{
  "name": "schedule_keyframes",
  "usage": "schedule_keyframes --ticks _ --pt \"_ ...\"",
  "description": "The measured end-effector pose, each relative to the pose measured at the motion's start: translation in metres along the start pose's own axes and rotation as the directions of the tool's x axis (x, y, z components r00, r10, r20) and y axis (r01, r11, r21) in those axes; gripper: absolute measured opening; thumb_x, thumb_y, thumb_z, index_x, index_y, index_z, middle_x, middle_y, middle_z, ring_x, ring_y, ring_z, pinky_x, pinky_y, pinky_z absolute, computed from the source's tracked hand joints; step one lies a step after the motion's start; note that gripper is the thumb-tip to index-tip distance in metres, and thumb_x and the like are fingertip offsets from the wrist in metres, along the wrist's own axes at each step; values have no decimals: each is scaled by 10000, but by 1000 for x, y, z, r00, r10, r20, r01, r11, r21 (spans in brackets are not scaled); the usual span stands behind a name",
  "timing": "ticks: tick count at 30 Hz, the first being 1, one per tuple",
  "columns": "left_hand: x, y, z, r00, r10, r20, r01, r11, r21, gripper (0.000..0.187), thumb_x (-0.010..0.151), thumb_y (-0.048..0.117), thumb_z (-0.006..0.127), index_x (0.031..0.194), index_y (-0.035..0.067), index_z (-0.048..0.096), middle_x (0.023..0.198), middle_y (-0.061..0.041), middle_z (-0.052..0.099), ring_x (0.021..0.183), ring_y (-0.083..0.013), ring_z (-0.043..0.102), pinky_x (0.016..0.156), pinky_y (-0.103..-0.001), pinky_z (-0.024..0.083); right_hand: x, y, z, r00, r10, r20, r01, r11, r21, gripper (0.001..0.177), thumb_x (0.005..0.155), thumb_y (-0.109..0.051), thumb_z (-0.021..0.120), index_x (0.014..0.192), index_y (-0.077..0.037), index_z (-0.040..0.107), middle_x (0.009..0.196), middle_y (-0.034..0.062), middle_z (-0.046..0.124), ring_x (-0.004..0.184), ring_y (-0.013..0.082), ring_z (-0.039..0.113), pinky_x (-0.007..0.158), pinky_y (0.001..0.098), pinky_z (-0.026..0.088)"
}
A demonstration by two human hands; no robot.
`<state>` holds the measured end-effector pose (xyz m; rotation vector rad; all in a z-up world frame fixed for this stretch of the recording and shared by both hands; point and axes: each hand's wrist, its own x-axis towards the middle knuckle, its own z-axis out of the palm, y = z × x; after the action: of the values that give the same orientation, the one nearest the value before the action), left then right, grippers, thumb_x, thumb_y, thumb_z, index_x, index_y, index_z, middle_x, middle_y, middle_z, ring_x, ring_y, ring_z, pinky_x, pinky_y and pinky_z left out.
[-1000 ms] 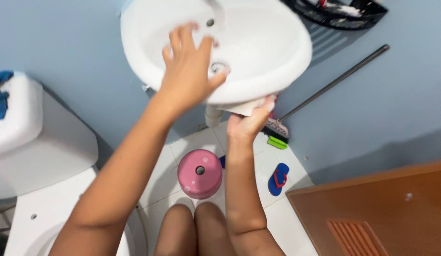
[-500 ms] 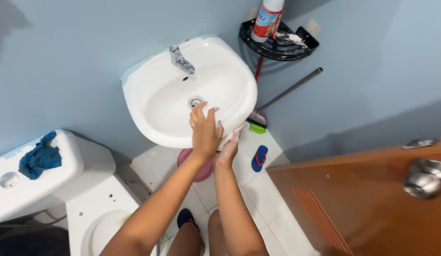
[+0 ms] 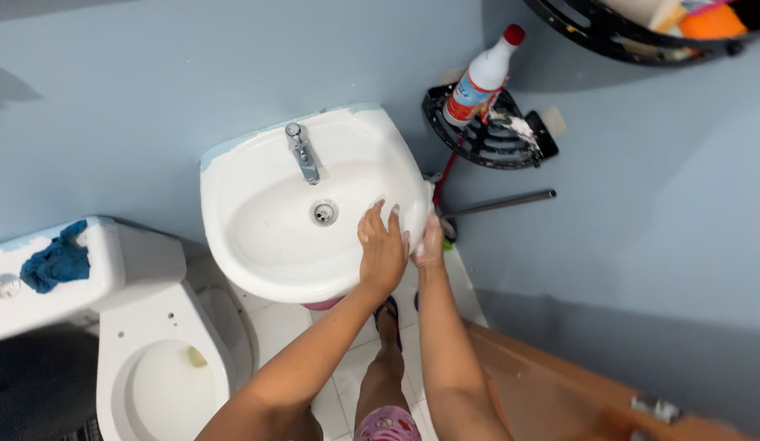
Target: The person cleans a bathroom sink by applying liquid cleaner, scrubbing the basin and faucet with a sponge, wiping the underside of the sink with a cloth while kneeling, and finally wiping down a corner shelf unit.
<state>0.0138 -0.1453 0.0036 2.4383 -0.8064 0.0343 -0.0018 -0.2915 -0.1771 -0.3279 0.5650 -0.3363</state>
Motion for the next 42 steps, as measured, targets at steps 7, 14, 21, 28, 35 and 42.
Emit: schedule_keyframes --ticks 7,14,21,28,35,42 --pt "62 37 43 984 -175 15 175 983 -50 690 974 193 607 1525 -71 285 1559 -349 192 1437 -502 230 1168 -655 160 145 -66 54 933 310 186 -217 892 -396 499 1036 -339 538 1453 -64 534 1371 119 624 1210 250 618 1047 394 499" --pt "93 47 62 947 -320 33 322 946 -43 708 979 156 547 1554 -71 203 1619 -366 41 1509 -540 59 1188 -687 69 122 -69 39 935 355 9 -278 748 -602 565 1033 -421 441 1467 -68 519 1421 89 608 1264 205 588 1035 378 488" --pt "98 43 71 942 -334 48 334 943 9 727 981 163 523 1562 -98 172 1600 -424 -29 1505 -577 1 1186 -701 53 131 -56 37 876 465 128 -365 812 -457 539 1039 -387 433 1424 -29 555 1390 121 633 1259 246 609 1071 366 484" --pt "100 46 66 946 -319 57 320 948 9 693 1008 175 520 1542 -121 192 1587 -445 -12 1499 -593 6 1174 -703 80 138 -56 76 847 442 -296 -531 664 -526 550 1031 -452 441 1346 -37 619 1294 134 674 1167 273 639 993 365 511" --pt "106 45 61 938 -339 71 339 941 7 746 972 201 558 1538 -116 189 1574 -452 -3 1488 -589 16 1176 -705 81 97 -51 52 856 494 148 -400 818 -414 509 1069 -324 397 1470 -18 464 1474 180 532 1327 312 547 1103 444 453" --pt "101 40 71 941 -338 28 337 941 23 711 1007 198 544 1558 -84 193 1590 -442 0 1500 -583 16 1173 -706 98 62 -39 73 672 472 570 -276 874 -399 688 1085 -497 248 1641 -119 105 1739 125 99 1608 251 123 1295 486 187"
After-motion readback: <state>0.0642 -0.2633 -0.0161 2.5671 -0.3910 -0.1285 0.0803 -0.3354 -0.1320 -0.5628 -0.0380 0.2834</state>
